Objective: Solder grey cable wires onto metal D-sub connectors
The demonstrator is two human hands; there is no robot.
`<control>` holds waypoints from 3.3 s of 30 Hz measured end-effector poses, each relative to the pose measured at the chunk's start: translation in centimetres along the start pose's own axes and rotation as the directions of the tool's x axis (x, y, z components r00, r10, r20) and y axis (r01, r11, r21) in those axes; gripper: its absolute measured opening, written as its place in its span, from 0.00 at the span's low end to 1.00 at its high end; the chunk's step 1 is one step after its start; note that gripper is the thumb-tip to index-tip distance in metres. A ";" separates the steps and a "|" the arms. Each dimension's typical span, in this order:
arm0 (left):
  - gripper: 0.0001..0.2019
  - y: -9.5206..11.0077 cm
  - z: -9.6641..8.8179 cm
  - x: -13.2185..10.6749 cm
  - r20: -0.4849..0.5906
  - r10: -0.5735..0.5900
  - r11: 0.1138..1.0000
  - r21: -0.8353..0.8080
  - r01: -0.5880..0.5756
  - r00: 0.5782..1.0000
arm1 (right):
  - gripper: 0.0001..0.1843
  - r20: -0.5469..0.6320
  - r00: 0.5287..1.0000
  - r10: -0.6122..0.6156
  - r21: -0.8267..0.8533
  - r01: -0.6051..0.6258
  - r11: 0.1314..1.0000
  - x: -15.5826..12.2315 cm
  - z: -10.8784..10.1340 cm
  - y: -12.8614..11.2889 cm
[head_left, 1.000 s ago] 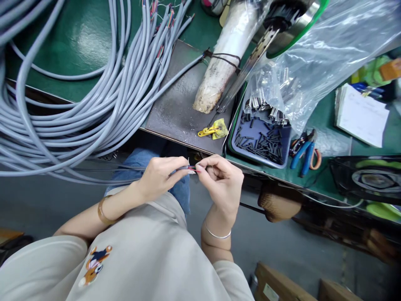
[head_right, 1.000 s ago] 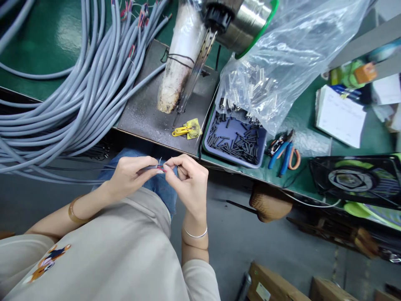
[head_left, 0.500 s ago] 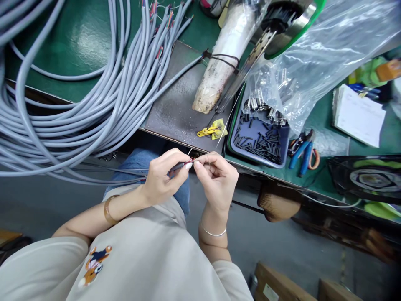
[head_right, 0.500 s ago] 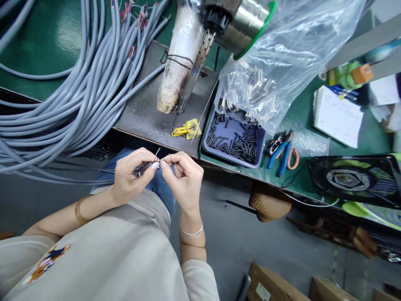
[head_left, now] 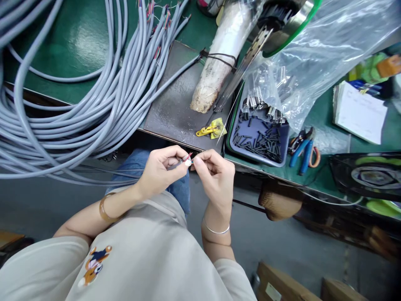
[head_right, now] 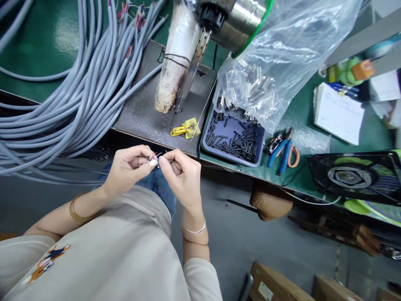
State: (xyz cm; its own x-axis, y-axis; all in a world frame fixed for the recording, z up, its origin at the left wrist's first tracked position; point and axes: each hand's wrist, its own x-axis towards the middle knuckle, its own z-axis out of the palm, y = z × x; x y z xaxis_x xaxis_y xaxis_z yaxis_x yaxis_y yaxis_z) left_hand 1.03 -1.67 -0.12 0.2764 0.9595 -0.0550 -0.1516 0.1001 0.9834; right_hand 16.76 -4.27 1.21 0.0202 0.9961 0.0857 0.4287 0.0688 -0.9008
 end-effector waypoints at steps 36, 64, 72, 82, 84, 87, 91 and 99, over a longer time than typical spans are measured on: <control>0.11 1.3 -0.5 0.4 0.063 -0.246 0.903 -0.347 0.253 0.967 | 0.05 -0.275 0.930 -0.244 -0.133 0.215 0.968 -1.3 0.3 0.5; 0.16 0.8 -0.2 0.2 0.016 -0.167 0.964 -0.207 0.167 0.986 | 0.07 -0.190 0.979 -0.068 0.002 0.069 0.998 -1.2 0.3 -0.1; 0.14 1.2 -0.3 0.2 0.002 -0.128 0.971 -0.205 0.126 0.992 | 0.09 -0.149 0.986 -0.076 -0.043 0.071 0.997 -1.5 0.7 -0.1; 0.14 1.0 -0.1 0.0 0.062 -0.129 0.976 -0.169 0.138 0.990 | 0.11 -0.168 0.984 -0.058 -0.041 0.051 0.998 -1.3 0.7 -0.4; 0.14 1.0 -0.3 0.1 0.107 -0.151 0.961 -0.217 0.171 0.983 | 0.13 -0.291 0.955 -0.054 0.025 0.064 0.998 -1.0 0.6 -0.1; 0.17 0.0 -1.3 0.5 0.272 -0.210 0.894 -0.336 0.297 0.939 | 0.16 -0.584 0.795 -0.166 0.064 0.249 0.966 -0.4 0.1 0.5; 0.24 -3.1 -3.4 1.1 0.590 -0.137 0.787 -0.422 0.449 0.795 | 0.08 -0.749 0.574 -0.331 -0.074 0.424 0.903 0.3 -0.1 0.2; 0.25 -5.9 -5.2 0.8 0.573 -0.188 0.785 -0.401 0.472 0.798 | 0.05 -0.508 0.815 -0.279 -0.200 0.203 0.958 -0.6 0.6 0.0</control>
State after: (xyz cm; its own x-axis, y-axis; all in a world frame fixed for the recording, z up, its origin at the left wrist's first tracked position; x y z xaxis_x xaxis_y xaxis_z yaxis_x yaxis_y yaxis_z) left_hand -2.79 -0.10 -6.88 0.7924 0.5961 -0.1296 -0.3687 0.6373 0.6767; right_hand 16.19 -4.78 0.88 0.3553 0.7650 0.5372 0.5959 0.2574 -0.7607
